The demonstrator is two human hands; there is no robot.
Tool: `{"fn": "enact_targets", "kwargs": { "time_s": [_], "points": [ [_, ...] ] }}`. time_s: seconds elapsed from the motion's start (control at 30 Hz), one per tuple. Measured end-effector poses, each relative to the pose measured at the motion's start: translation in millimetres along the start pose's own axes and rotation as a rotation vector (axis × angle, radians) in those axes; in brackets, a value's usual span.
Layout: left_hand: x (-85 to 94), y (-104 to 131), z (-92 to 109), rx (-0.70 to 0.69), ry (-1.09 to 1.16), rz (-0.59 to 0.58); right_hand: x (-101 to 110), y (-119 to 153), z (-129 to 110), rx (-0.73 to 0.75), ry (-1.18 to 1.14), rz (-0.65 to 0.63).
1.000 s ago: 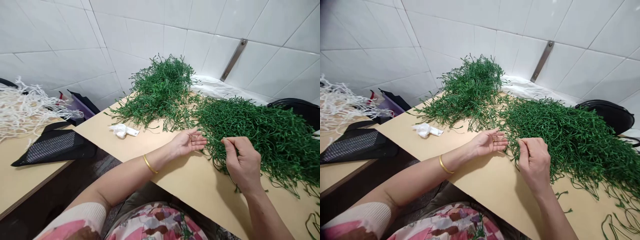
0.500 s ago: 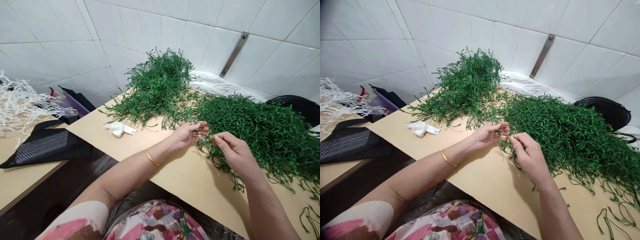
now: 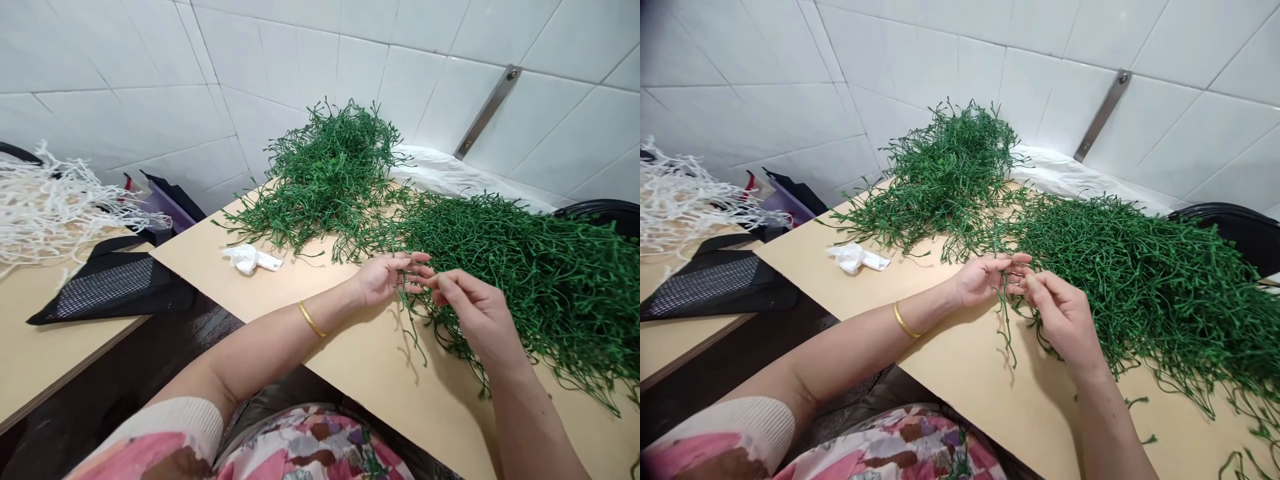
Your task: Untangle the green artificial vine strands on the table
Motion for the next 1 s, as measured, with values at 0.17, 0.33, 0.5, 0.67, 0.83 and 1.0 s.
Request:
{"fn": "enact_targets", "kwargs": {
  "time_s": [0.17,0.33,0.5,0.67,0.83,1.0],
  "points": [
    [2.8,-1,-6,0.024,-0.05,0.016,-8,1,13,-0.024,0.108,0.115],
    [-6.9,3,-9,0.001,-0.107,-0.006,-30,4,20,-0.056,0.177,0.009],
    [-9.6,5,-14,-0.019,-0.206,0.069,-32,4,29,-0.143,0.065,0.015],
    [2.8,6,-8,-0.017,-0.246,0.241,-16,5,33,-0.184,0.016,0.206],
    [4.8,8,7,-0.164,-0.217,0.34,-18,8,30,-0.065,0.22,0.223],
    [9.2,4,8,-0.124,-0.114,0.342,-33,11,20,0.227,0.436,0.107]
  ]
}}
Point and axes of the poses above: each hand's wrist, its own y-axis away from the middle knuckle, its own x-axis out of the back of the hand, z = x × y, the point moved 4 cm from there along -y, towards the middle knuckle, and after that the axes turned 1 degree about z, right-handed, at the moved point
